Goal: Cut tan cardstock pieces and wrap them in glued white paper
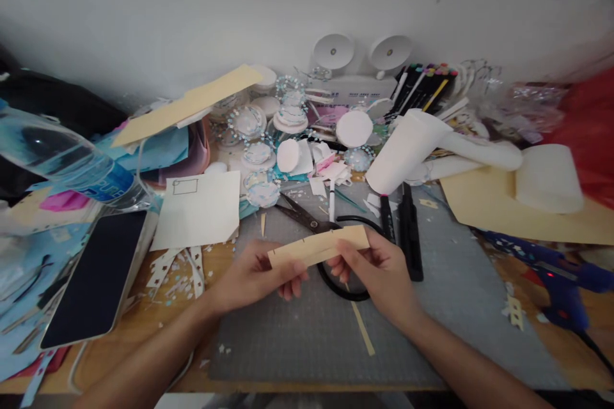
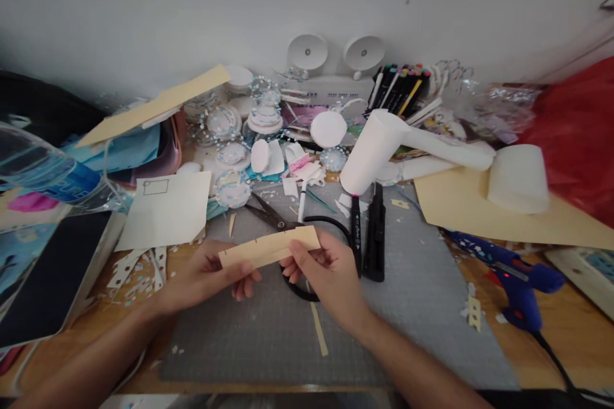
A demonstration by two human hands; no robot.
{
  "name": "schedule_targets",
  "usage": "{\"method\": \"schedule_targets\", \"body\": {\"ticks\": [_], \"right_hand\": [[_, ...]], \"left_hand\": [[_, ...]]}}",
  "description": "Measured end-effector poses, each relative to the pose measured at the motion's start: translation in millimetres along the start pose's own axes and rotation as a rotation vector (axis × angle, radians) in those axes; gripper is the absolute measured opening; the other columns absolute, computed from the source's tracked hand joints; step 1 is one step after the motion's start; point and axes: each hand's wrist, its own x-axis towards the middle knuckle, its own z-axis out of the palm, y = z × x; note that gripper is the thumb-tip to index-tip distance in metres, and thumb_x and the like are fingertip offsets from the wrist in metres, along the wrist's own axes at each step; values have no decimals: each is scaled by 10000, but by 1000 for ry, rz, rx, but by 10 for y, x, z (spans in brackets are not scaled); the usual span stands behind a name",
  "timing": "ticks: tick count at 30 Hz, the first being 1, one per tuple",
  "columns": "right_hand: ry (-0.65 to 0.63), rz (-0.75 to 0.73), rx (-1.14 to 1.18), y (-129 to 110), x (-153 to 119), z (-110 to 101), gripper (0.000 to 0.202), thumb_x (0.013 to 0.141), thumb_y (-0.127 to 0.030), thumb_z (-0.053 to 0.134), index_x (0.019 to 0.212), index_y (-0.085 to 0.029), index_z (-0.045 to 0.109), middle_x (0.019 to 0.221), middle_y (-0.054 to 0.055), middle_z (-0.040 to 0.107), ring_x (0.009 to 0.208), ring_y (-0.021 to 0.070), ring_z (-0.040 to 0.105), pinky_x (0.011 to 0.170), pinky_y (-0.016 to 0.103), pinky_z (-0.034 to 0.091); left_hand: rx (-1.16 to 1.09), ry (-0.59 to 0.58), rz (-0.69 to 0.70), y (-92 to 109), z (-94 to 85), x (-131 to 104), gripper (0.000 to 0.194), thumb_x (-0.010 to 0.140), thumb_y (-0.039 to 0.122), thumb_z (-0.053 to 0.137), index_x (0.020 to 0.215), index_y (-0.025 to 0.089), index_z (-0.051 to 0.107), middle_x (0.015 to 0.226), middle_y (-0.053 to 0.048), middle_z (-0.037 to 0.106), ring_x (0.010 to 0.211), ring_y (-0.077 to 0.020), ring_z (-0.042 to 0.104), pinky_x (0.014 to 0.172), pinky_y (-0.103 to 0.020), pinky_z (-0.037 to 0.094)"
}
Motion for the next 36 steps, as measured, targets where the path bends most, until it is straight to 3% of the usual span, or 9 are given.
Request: {"method": "schedule_targets", "body": {"ticks": [6,12,21,25,30,33,36], "right_hand": [[-146,48,73,61,-16,-50,260,820,-391,664,730,-158,592,555,8,663,422,75,567,368,141,438],[-344,72,24,51,-72,-93,350,856,-412,611,631,-167,501,485,-17,582,375,44,467,348,130,334],[-350,6,-24,41,-101,-98,375,886,-399,563,603,-178,457,459,-62,439,383,39,344,366,170,237],[-316,-33,-72,85,-91,-105,386,895,-412,552,605,-175,457,474,-72,386,411,40,304,386,181,213],[-271,-15,-24,155,-94,-131,368,911,-415,536,642,-183,441,493,-85,345,425,42,263,403,192,201],[-304,-4,-67,130,-103,-126,377,902,-447,536,647,-180,463,512,-75,357,435,47,275,398,199,195],[-366,8,-118,84,-110,-117,399,889,-474,539,630,-180,466,520,-64,369,440,54,295,401,205,204]], "left_hand": [[-96,-45,-4,-38,-61,-28,339,852,387,631,685,104,714,521,-32,652,445,-78,574,441,-150,426],[-217,114,86,-138,-81,-40,374,791,430,692,575,124,703,424,1,581,351,-56,474,376,-160,353],[-179,285,194,-166,-23,-57,485,822,479,636,479,137,624,362,36,454,347,-37,364,378,-174,239],[-178,247,218,-164,-25,-61,525,825,510,607,453,138,603,357,28,441,345,-49,355,372,-181,257],[-135,112,251,-155,-32,-73,492,750,579,648,586,116,673,514,-40,598,437,-95,487,429,-203,377],[-67,89,223,-125,10,-88,422,710,539,712,704,118,684,586,-45,638,481,-107,512,448,-199,409],[20,109,166,-113,44,-102,419,784,535,644,705,124,664,564,-33,617,464,-92,480,435,-186,396]]}}
